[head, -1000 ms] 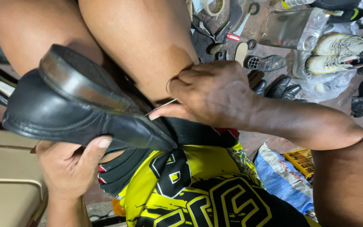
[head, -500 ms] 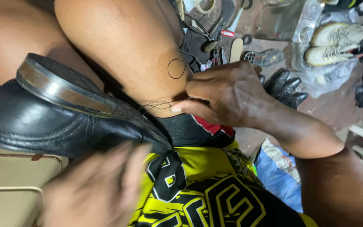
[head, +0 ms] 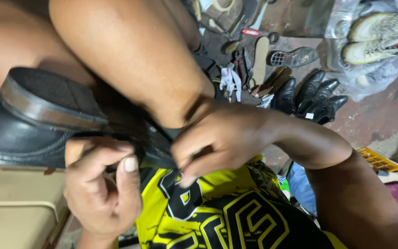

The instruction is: The person sits on the floor and sews a black leather shoe using a needle and thread. They hold the shoe on their lap and repeatedly push the needle through the sole and upper, pulling the thread tight to secure the stitching.

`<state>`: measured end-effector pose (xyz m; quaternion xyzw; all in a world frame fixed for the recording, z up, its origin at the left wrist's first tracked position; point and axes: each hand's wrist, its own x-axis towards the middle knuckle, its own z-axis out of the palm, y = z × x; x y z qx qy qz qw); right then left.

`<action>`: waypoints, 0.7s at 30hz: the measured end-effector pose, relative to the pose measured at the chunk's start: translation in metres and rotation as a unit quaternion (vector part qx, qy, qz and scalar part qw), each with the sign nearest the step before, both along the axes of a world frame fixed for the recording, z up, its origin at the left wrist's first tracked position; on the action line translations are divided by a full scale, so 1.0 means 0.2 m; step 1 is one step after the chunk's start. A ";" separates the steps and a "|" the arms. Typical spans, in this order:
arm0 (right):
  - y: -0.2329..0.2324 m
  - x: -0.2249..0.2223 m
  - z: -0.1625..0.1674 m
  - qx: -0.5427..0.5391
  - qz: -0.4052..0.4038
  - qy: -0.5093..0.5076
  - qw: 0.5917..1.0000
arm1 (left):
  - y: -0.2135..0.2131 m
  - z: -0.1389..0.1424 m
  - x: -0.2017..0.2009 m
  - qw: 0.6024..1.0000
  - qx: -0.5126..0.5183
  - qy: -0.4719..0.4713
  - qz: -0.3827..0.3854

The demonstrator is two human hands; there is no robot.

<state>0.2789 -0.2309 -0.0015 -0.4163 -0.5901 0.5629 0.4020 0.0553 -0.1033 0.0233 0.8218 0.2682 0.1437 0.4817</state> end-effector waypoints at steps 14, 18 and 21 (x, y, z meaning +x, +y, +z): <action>0.04 -0.12 0.17 -0.053 -0.218 -0.131 0.966 | 0.02 0.04 0.00 0.995 0.020 0.067 -0.074; 0.09 -0.25 0.03 0.045 -0.214 -0.224 0.950 | 0.01 0.01 -0.02 0.998 0.007 0.026 -0.064; 0.04 -0.21 -0.13 0.062 -0.249 -0.339 0.905 | 0.00 -0.01 -0.04 0.998 -0.039 0.014 -0.052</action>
